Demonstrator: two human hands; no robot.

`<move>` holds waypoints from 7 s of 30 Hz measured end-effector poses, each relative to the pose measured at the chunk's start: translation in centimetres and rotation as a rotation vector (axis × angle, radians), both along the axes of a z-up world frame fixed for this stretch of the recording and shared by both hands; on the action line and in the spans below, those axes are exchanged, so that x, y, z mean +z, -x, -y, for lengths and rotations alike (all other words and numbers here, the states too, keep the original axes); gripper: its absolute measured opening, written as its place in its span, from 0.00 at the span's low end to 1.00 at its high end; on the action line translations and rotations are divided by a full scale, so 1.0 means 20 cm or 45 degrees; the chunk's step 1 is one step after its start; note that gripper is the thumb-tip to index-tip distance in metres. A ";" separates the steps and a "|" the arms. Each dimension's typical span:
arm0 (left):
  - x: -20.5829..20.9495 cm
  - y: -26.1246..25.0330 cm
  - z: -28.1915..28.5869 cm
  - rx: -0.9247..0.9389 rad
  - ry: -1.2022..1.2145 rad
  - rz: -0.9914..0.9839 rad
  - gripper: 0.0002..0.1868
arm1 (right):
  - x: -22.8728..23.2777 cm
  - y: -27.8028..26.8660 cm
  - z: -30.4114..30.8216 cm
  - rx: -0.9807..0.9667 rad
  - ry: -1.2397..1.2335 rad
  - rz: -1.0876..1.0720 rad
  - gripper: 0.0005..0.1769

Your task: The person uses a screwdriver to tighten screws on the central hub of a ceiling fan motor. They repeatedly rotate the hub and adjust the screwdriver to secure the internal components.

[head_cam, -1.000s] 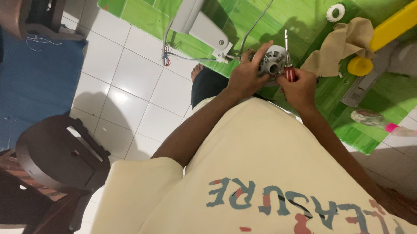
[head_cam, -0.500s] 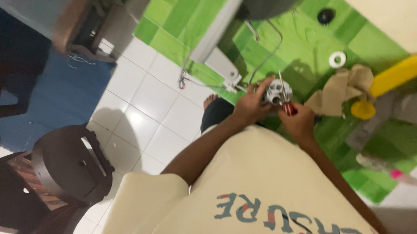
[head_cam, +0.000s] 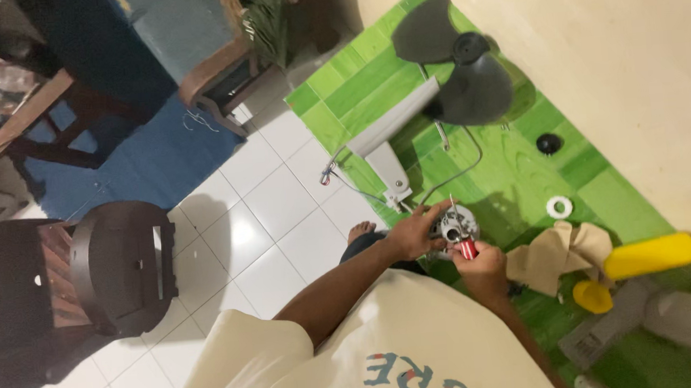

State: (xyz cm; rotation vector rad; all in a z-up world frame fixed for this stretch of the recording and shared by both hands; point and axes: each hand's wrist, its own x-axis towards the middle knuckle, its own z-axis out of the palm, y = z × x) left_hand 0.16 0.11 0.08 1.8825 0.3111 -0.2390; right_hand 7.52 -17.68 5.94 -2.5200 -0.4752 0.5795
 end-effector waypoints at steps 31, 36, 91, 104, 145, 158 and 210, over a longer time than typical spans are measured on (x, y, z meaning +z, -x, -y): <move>-0.05 0.03 0.07 0.169 -0.027 0.065 0.51 | -0.05 0.01 0.18 -0.052 -0.541 -0.181 0.13; -0.04 0.02 0.06 0.215 -0.062 0.029 0.51 | -0.04 0.00 0.11 -0.108 -0.386 -0.093 0.14; -0.08 0.00 0.08 0.199 -0.117 -0.039 0.56 | -0.16 -0.12 0.06 -0.040 -0.119 -0.234 0.13; -0.08 0.03 0.11 0.195 -0.081 -0.020 0.55 | -0.23 -0.11 0.11 0.008 0.094 -0.071 0.16; -0.21 -0.01 0.06 0.095 0.182 0.143 0.53 | -0.26 0.04 0.05 -0.005 0.358 0.533 0.24; -0.26 0.12 0.11 0.582 0.427 0.069 0.53 | -0.21 0.10 0.08 0.057 0.146 0.555 0.24; -0.71 0.11 0.21 0.570 0.875 -0.240 0.34 | 0.00 0.21 -0.08 0.015 -0.177 0.385 0.13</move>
